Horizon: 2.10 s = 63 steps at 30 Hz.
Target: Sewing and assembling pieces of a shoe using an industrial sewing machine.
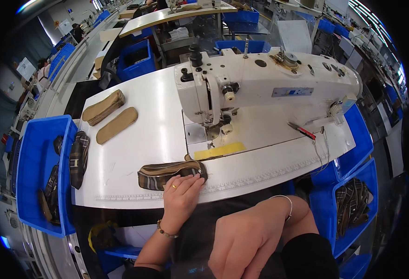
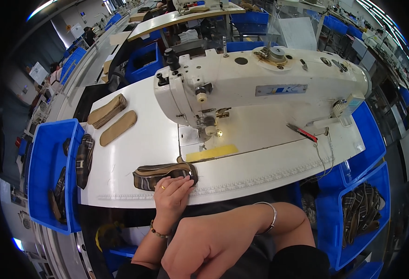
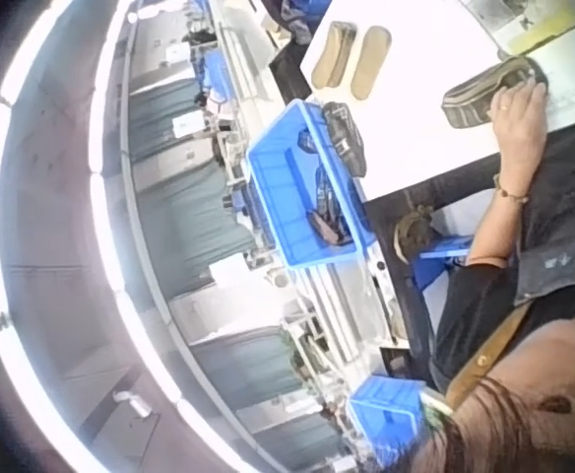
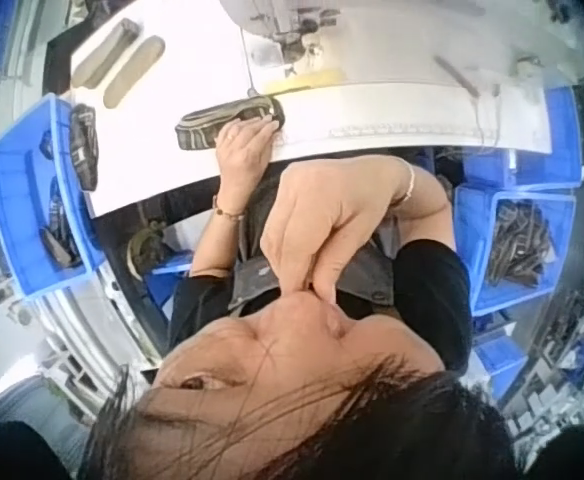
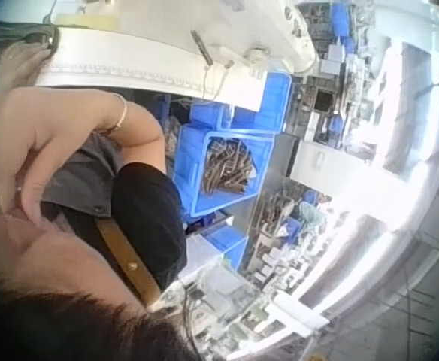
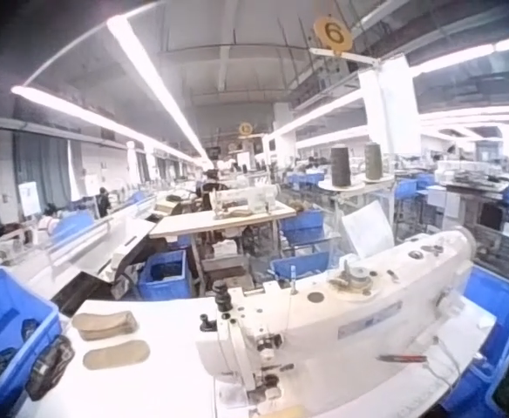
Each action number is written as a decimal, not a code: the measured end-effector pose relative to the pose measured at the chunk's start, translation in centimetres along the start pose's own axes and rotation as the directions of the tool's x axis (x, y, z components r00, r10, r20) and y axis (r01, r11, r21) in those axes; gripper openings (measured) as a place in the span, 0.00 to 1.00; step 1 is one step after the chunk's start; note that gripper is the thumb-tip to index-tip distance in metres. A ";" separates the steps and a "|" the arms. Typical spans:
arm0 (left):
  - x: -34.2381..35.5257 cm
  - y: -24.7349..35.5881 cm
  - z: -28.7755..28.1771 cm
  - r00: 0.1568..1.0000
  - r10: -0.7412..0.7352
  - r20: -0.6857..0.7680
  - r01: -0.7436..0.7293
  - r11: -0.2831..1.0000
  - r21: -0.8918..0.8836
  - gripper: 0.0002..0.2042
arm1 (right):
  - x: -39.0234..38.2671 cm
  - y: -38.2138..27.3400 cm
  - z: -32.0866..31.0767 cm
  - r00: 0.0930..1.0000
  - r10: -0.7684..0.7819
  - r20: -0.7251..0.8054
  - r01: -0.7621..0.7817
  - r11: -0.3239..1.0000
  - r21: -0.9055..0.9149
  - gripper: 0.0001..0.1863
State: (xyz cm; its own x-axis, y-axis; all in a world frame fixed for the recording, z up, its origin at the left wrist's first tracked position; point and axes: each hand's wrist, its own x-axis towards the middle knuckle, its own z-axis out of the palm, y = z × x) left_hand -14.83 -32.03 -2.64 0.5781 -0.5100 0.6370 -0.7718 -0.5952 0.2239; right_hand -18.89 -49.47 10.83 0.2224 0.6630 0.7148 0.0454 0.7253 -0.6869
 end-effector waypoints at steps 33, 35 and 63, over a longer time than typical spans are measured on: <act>-0.6 3.2 -2.5 0.970 0.243 -0.029 -0.245 0.962 -0.125 0.08 | -22.2 -15.6 14.2 -0.227 -0.200 -0.953 -0.845 0.528 0.090 0.33; 0.0 0.5 -3.1 0.977 0.197 -0.085 -0.200 0.979 -0.027 0.07 | -24.9 -19.0 20.1 -0.386 -0.451 -0.805 -0.750 0.662 -0.011 0.34; 6.9 -27.6 -3.5 0.723 -0.687 0.069 0.678 0.726 0.114 0.08 | -8.2 3.0 -9.8 0.938 0.332 -0.101 0.001 -0.293 -0.956 0.12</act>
State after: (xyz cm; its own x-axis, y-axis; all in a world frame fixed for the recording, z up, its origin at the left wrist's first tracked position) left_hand 9.50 -16.98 -1.81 0.9667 -0.0032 0.2559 -0.1380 -0.8486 0.5107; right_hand -11.00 -54.55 1.66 0.3218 0.8440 0.4292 0.9181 -0.3889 0.0763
